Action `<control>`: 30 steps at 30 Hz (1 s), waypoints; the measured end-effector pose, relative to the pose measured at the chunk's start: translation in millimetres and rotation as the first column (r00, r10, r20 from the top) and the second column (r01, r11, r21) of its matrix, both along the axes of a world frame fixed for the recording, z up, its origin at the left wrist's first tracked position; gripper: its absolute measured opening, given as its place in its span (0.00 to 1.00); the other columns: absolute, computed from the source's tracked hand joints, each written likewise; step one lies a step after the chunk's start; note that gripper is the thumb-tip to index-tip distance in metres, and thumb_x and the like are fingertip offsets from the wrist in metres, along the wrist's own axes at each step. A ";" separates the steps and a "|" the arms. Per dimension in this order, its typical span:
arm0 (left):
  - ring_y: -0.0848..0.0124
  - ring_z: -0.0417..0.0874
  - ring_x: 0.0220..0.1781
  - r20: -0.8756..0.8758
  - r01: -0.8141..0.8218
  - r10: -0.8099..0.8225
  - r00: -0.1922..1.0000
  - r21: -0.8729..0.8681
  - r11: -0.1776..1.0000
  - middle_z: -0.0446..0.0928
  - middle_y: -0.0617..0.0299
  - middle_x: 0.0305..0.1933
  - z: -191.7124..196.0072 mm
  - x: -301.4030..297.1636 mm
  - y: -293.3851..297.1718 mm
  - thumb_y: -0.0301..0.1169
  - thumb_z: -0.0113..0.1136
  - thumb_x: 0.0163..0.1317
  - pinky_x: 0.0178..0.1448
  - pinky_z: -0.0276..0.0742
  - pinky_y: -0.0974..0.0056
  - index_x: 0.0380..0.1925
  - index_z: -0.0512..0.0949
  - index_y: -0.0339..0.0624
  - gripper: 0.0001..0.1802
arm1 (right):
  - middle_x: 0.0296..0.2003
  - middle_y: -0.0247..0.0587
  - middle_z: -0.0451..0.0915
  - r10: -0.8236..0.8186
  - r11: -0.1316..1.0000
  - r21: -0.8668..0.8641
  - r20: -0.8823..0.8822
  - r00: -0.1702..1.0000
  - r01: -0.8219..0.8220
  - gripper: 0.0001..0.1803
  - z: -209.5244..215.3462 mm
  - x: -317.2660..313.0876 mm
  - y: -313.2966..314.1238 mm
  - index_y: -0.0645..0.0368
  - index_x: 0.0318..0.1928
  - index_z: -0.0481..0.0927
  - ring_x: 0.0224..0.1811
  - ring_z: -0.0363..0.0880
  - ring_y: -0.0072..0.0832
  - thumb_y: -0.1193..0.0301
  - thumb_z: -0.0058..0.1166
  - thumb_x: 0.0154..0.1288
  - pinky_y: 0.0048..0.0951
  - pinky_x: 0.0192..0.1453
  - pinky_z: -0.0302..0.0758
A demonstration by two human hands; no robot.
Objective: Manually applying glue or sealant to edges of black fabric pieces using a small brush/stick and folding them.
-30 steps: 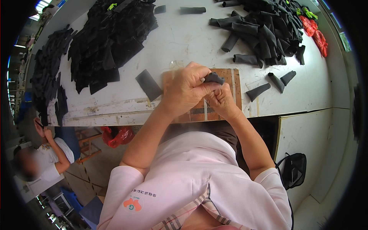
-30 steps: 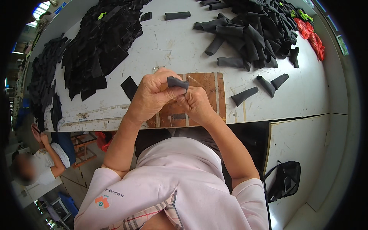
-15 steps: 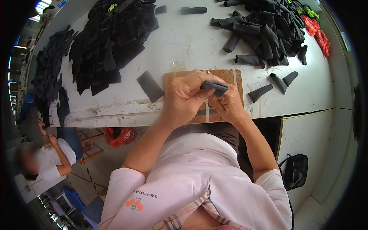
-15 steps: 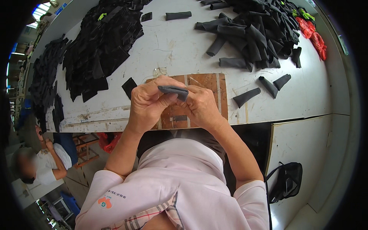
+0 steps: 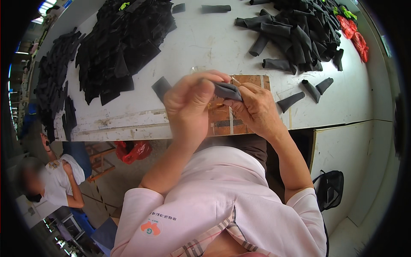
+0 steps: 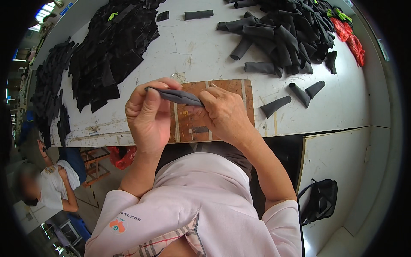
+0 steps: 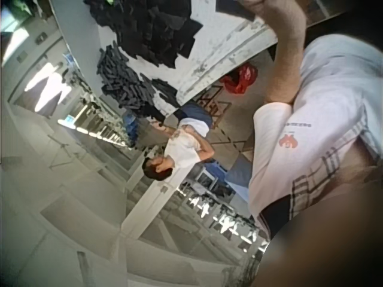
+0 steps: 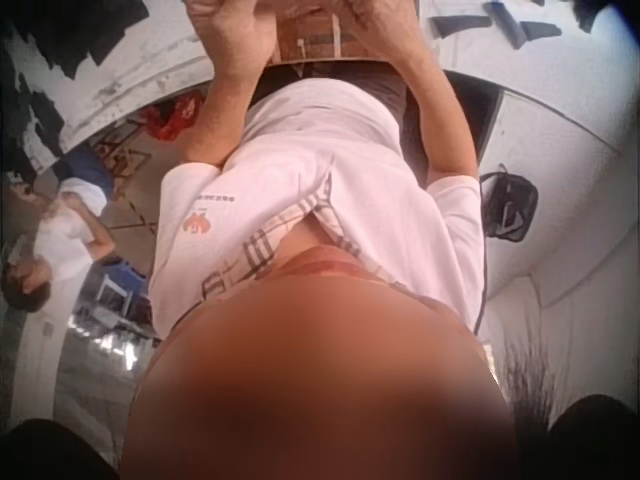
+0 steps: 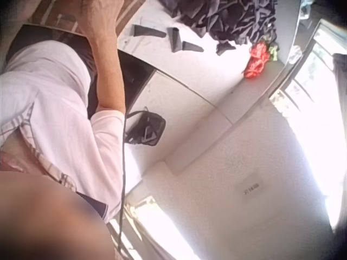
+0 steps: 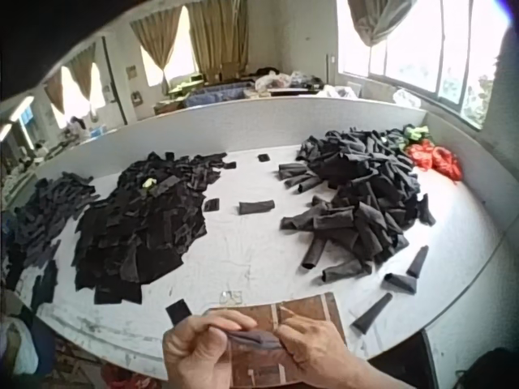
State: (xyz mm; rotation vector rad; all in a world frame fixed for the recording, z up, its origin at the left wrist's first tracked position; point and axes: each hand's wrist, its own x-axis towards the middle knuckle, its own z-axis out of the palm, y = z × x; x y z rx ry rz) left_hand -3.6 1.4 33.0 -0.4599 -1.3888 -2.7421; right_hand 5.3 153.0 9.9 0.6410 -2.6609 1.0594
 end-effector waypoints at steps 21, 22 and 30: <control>0.78 0.74 0.35 0.125 -0.033 0.058 0.990 -0.193 0.981 0.77 0.60 0.33 -16.5 5.4 -4.6 0.27 0.53 0.59 0.42 0.70 0.75 0.30 0.75 0.34 0.06 | 0.16 0.37 0.68 -0.116 0.991 -0.071 -0.010 0.993 0.115 0.08 -40.7 18.1 -6.6 0.58 0.26 0.74 0.17 0.68 0.32 0.68 0.52 0.57 0.30 0.19 0.64; 0.80 0.74 0.35 0.140 -0.020 0.054 0.989 -0.231 0.973 0.77 0.60 0.33 -12.8 5.1 -4.0 0.28 0.53 0.59 0.42 0.70 0.75 0.30 0.76 0.35 0.07 | 0.16 0.36 0.69 -0.144 0.982 -0.127 -0.021 0.989 0.140 0.07 -42.6 22.9 -5.5 0.59 0.28 0.75 0.17 0.68 0.30 0.68 0.52 0.57 0.27 0.19 0.64; 0.68 0.71 0.42 -0.355 -0.558 0.630 0.691 -0.816 0.152 0.69 0.52 0.43 -99.5 -17.0 -46.1 0.33 0.60 0.52 0.45 0.69 0.70 0.42 0.69 0.33 0.20 | 0.17 0.32 0.69 -0.196 0.939 -0.296 -0.042 0.980 0.175 0.06 -17.1 15.3 -19.5 0.63 0.35 0.75 0.18 0.65 0.17 0.77 0.54 0.56 0.18 0.20 0.61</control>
